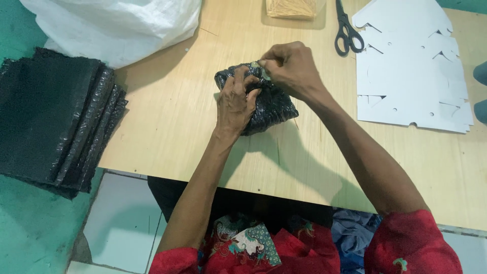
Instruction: The person wraps a package in black bubble wrap, applies tape, and then folds a white cardboard box.
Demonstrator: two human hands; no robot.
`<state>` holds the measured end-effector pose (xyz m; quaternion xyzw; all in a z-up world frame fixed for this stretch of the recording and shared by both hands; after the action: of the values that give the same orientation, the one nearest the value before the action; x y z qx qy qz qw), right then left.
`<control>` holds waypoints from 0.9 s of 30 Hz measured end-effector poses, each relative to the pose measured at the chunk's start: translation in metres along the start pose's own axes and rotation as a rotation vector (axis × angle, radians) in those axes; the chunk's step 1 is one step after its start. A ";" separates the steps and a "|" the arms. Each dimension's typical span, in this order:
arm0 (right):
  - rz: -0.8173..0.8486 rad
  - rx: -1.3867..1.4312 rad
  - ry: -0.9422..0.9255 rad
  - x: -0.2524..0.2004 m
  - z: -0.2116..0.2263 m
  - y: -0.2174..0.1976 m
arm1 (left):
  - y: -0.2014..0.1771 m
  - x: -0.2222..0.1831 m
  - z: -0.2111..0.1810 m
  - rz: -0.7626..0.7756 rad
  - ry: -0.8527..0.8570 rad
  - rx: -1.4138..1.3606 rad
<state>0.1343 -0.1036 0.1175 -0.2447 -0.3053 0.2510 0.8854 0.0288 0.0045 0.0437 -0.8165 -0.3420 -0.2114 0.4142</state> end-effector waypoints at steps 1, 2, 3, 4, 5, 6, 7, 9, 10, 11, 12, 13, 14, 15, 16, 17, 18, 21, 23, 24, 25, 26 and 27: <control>0.000 0.000 0.000 0.002 -0.002 0.005 | -0.001 0.000 -0.001 0.000 0.000 0.000; -0.048 -0.046 -0.086 0.005 0.000 0.009 | -0.003 0.000 -0.002 0.002 0.003 -0.024; -0.092 -0.095 -0.174 0.007 0.002 0.013 | -0.004 0.000 -0.002 0.001 0.002 -0.049; -0.088 -0.097 -0.176 0.007 -0.001 0.017 | -0.004 -0.001 -0.003 -0.002 -0.001 -0.051; -0.064 -0.105 -0.203 0.006 -0.004 0.022 | -0.006 -0.001 -0.005 -0.034 0.028 -0.064; -0.041 -0.113 -0.229 0.006 -0.006 0.027 | -0.008 -0.002 -0.008 -0.066 0.057 -0.077; -0.035 -0.114 -0.232 0.005 -0.008 0.029 | -0.009 -0.001 -0.007 -0.070 0.052 -0.077; 0.059 -0.186 -0.232 0.004 -0.013 0.036 | -0.006 -0.001 -0.004 -0.009 -0.003 -0.072; 0.064 -0.187 -0.233 0.006 -0.012 0.034 | -0.004 -0.001 -0.004 -0.011 -0.007 -0.072; 0.132 -0.187 -0.146 0.007 -0.016 0.036 | -0.003 -0.001 -0.003 -0.004 -0.029 -0.042; 0.200 -0.188 -0.058 0.008 -0.020 0.037 | -0.001 -0.002 -0.002 0.004 -0.050 -0.012; 0.204 -0.187 -0.057 0.010 -0.019 0.037 | -0.001 -0.003 0.000 0.005 -0.054 -0.011; 0.243 -0.218 -0.110 0.010 -0.016 0.038 | 0.000 -0.003 0.001 0.008 -0.045 -0.022; 0.278 -0.249 -0.164 0.012 -0.013 0.038 | 0.002 -0.003 0.002 0.010 -0.031 -0.033; 0.278 -0.248 -0.164 0.012 -0.008 0.038 | 0.000 0.000 0.000 0.011 -0.031 -0.032; 0.297 -0.245 -0.107 0.009 -0.005 0.039 | -0.001 -0.001 -0.001 0.021 -0.054 -0.080; 0.316 -0.242 -0.051 0.007 -0.002 0.040 | -0.003 -0.001 -0.002 0.031 -0.077 -0.127; 0.282 -0.419 0.034 0.002 -0.047 0.057 | 0.001 0.001 0.002 0.107 0.035 0.067; 0.325 -0.447 0.023 -0.009 -0.022 0.045 | 0.005 0.001 0.004 0.112 0.026 0.073; 0.371 -0.473 0.013 -0.015 -0.009 0.041 | 0.007 0.001 0.005 0.120 0.013 0.080; 0.372 -0.476 0.010 -0.017 -0.013 0.042 | 0.009 0.001 0.006 0.116 0.012 0.078; 0.308 -0.430 -0.009 -0.018 -0.016 0.041 | 0.012 0.000 0.007 0.117 0.006 0.087; 0.244 -0.380 -0.028 -0.018 -0.018 0.041 | 0.013 0.000 0.010 0.120 0.000 0.098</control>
<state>0.1220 -0.0885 0.0733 -0.4389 -0.3274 0.2975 0.7821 0.0392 0.0074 0.0310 -0.8143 -0.3023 -0.1690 0.4658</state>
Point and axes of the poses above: each hand's wrist, its own x-axis towards the middle knuckle, its own y-axis out of the palm, z = x × y, the point moved 5 cm from there along x, towards the middle knuckle, and after that the axes turned 9 degrees about -z, right-handed, at the moved point
